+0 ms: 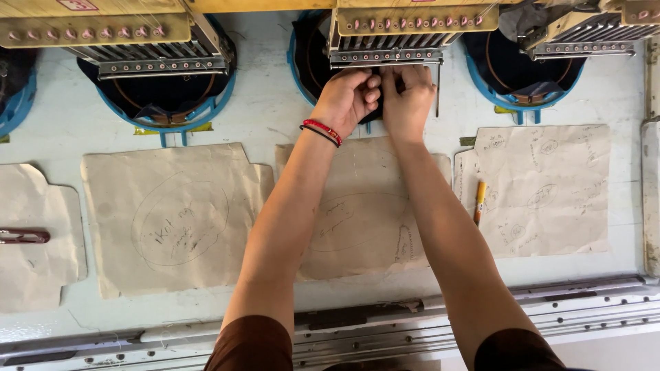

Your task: Preparing fabric for an embroidery machine by hooping the material and mounting it onto the machine heads.

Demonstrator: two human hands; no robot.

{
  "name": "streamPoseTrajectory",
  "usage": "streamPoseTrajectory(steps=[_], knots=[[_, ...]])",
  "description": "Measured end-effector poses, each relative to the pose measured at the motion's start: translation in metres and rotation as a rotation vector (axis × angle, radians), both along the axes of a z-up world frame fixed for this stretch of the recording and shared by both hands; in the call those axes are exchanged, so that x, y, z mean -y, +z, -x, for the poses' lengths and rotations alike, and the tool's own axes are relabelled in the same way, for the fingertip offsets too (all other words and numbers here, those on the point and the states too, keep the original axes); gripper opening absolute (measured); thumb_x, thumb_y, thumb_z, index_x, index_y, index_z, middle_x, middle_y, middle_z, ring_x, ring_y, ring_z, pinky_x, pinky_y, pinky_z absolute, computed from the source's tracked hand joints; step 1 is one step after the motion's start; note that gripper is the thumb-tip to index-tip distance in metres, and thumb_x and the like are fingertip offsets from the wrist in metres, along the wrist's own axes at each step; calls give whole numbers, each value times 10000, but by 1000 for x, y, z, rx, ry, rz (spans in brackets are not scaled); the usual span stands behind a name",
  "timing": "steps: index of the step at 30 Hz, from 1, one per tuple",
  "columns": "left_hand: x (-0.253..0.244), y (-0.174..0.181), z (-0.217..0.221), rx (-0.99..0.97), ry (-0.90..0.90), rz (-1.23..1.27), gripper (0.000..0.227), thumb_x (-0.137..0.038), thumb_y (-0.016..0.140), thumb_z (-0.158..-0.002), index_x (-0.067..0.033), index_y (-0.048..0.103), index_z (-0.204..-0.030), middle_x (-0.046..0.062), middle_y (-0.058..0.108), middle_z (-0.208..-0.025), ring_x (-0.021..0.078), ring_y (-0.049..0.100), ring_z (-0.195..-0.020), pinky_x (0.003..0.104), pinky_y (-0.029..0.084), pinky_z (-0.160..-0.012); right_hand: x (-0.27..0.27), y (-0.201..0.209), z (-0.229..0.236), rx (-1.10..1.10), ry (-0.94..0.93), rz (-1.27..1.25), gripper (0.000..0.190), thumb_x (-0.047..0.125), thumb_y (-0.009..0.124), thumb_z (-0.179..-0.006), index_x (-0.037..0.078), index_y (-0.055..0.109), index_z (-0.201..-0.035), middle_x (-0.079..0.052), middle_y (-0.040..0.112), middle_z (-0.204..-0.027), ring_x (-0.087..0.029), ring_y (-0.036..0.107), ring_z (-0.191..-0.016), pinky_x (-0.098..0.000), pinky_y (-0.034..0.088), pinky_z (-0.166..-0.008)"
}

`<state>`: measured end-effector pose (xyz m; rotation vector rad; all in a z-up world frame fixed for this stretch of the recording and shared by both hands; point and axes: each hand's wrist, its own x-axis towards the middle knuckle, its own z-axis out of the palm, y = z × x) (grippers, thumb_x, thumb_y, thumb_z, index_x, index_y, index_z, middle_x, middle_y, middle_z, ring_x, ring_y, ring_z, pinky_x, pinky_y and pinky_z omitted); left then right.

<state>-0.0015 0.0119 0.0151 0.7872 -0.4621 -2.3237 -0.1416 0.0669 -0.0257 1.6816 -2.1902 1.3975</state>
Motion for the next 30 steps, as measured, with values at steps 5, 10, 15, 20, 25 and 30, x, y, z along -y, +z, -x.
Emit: streamPoseTrajectory(steps=[5,10,15,20,25,30], knots=[[4,-1,7,61,-3,-18,135,-19,501,-1018,-105,544,-924,28,515,-738,143,455,-593,307,378,-560,0,11,-5,24,8,22,108,83,777,-962,85,752,-857,-56,726,-875,-271,664,-878,-426,491,-752],[15,4,20,226,-15,-78,198,-126,671,-1002,-138,552,-844,-10,508,-682,106,462,-586,264,385,-508,4,10,-4,56,-10,20,159,106,758,-972,128,726,-818,-29,732,-840,-259,665,-877,-413,496,-733],[21,-5,40,377,79,-201,330,-228,775,-914,-164,525,-709,-16,530,-642,91,489,-563,227,417,-468,6,4,-1,45,-20,42,184,91,762,-942,122,730,-763,-24,720,-756,-237,628,-791,-392,493,-701],[25,-5,54,509,184,-271,269,-141,750,-917,-116,579,-712,13,594,-643,114,555,-545,242,472,-464,6,13,-5,73,5,86,206,63,772,-942,123,729,-750,3,715,-742,-202,601,-742,-362,472,-721],[39,-95,91,660,327,-197,151,-189,722,-896,-38,729,-895,107,662,-701,210,662,-573,316,640,-561,-10,9,-1,117,-29,85,48,195,884,-941,220,865,-977,-10,807,-890,-288,746,-949,-437,558,-866],[15,-58,7,1067,223,259,267,-196,604,-864,-40,821,-872,149,760,-654,332,804,-697,372,584,-720,-117,79,-24,323,159,-104,272,-9,684,-1012,133,839,-1184,-104,816,-1081,-343,761,-1058,-499,564,-1000]])
